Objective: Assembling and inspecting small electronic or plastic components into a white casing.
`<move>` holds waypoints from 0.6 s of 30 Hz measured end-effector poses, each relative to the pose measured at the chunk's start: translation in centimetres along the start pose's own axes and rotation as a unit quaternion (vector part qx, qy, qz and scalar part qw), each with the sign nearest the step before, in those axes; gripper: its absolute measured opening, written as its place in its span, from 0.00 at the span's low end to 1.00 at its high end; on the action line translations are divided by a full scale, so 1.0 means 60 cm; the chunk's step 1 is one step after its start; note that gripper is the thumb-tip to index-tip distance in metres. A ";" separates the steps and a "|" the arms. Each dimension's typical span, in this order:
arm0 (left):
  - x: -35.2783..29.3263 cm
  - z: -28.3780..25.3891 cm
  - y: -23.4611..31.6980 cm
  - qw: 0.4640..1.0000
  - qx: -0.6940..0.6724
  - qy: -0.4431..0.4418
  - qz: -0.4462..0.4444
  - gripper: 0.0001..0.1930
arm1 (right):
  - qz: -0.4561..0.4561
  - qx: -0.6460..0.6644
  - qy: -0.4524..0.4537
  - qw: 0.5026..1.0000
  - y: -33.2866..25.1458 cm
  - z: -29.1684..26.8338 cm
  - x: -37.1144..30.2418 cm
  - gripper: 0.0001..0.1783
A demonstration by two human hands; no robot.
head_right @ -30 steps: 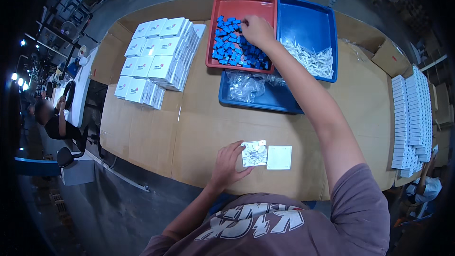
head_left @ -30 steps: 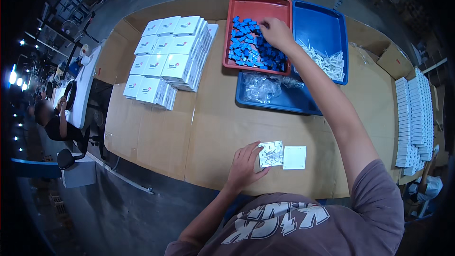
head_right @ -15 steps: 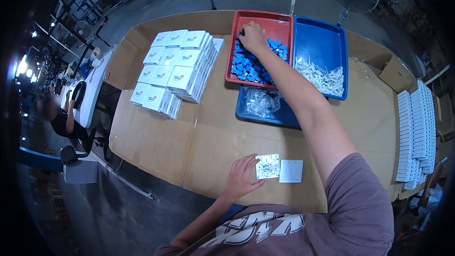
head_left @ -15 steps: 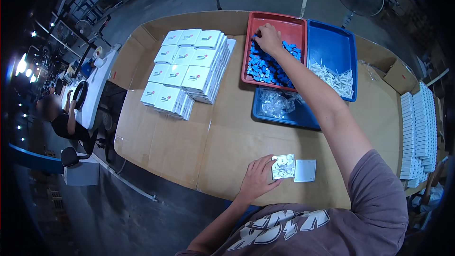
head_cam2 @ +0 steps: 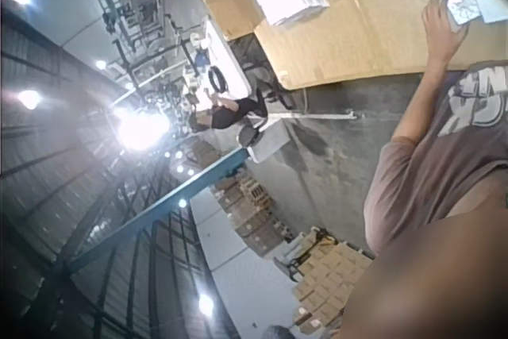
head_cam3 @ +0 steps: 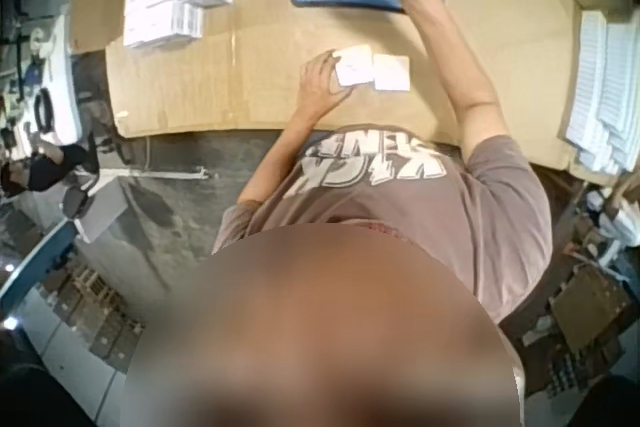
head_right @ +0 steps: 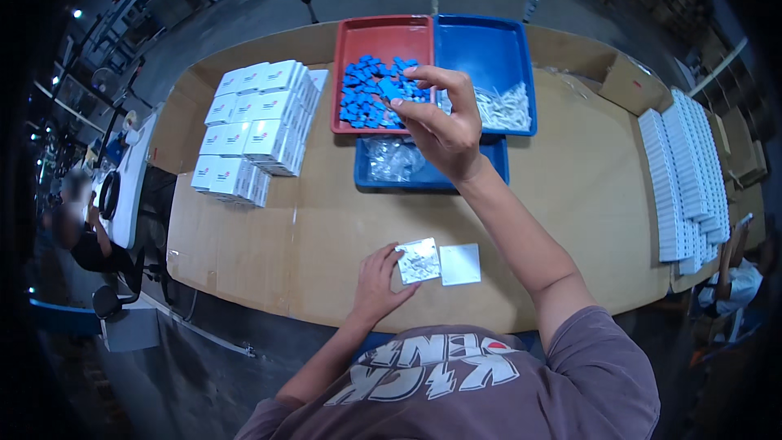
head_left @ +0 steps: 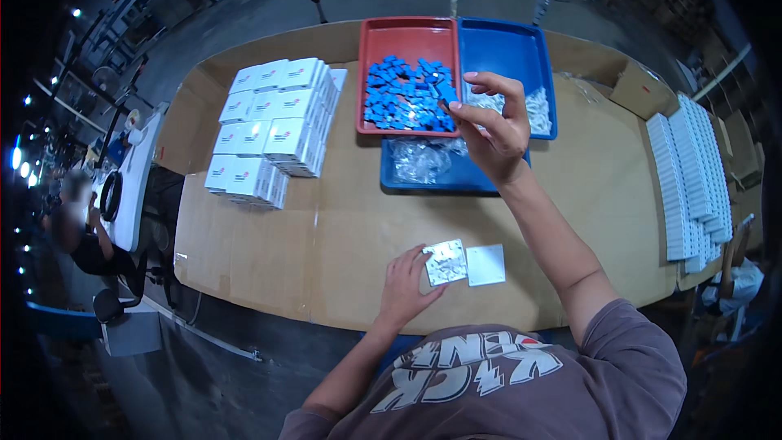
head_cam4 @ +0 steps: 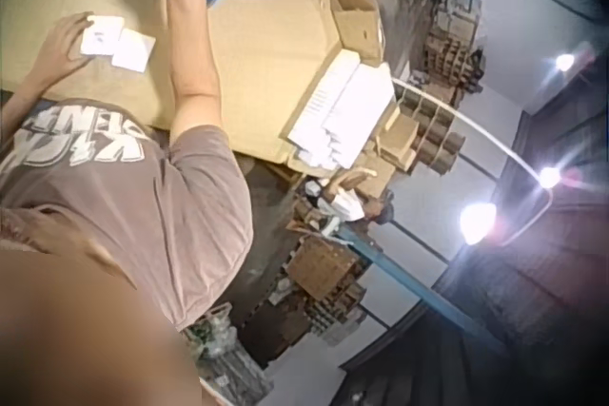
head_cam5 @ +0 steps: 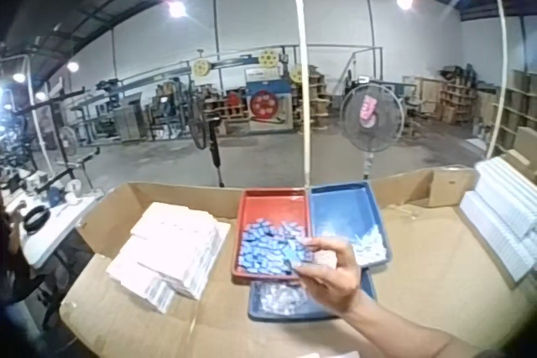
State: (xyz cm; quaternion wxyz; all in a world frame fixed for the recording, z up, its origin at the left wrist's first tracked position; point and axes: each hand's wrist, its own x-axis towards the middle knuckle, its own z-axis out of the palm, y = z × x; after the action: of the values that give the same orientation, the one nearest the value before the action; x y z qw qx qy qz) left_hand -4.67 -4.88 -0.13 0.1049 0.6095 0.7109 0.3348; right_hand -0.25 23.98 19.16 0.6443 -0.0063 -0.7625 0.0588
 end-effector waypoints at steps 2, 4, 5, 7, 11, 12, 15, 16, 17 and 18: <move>-0.009 -0.003 0.004 1.000 -0.010 -0.007 -0.001 0.37 | 0.006 -0.009 -0.009 1.000 -0.023 -0.033 -0.014 0.15; -0.013 0.010 -0.001 1.000 -0.022 -0.006 -0.002 0.38 | 0.014 0.001 -0.009 1.000 -0.038 -0.065 -0.023 0.14; -0.015 0.020 -0.013 1.000 -0.025 0.000 0.000 0.39 | 0.040 0.012 -0.011 0.999 -0.044 -0.078 -0.026 0.17; -0.018 0.015 -0.010 1.000 -0.002 0.002 -0.014 0.40 | 0.214 0.118 -0.038 0.969 -0.067 -0.086 -0.063 0.15; -0.002 0.001 -0.002 1.000 -0.018 0.018 -0.016 0.40 | 0.662 0.376 -0.008 0.648 -0.132 -0.110 -0.173 0.15; 0.002 0.006 -0.003 0.999 -0.023 0.015 -0.034 0.40 | 0.714 0.387 0.005 0.584 -0.144 -0.116 -0.209 0.17; 0.009 0.010 -0.007 0.998 -0.037 0.031 -0.034 0.42 | 0.783 0.411 0.063 0.462 -0.176 -0.137 -0.309 0.21; 0.010 0.011 -0.007 0.998 -0.037 0.032 -0.035 0.42 | 0.791 0.409 0.060 0.452 -0.186 -0.139 -0.320 0.21; 0.008 0.009 -0.007 0.998 -0.036 0.034 -0.034 0.43 | 0.790 0.406 0.040 0.458 -0.195 -0.140 -0.327 0.21; 0.006 0.008 -0.007 0.998 -0.038 0.029 -0.040 0.43 | 0.788 0.402 0.021 0.466 -0.201 -0.146 -0.333 0.22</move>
State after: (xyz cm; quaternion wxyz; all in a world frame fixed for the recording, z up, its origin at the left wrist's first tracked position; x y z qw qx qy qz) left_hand -4.83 -4.39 -0.67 0.1211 0.5662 0.7241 0.3747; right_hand 12.53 11.03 2.14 0.2726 -0.3457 -0.3130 0.8415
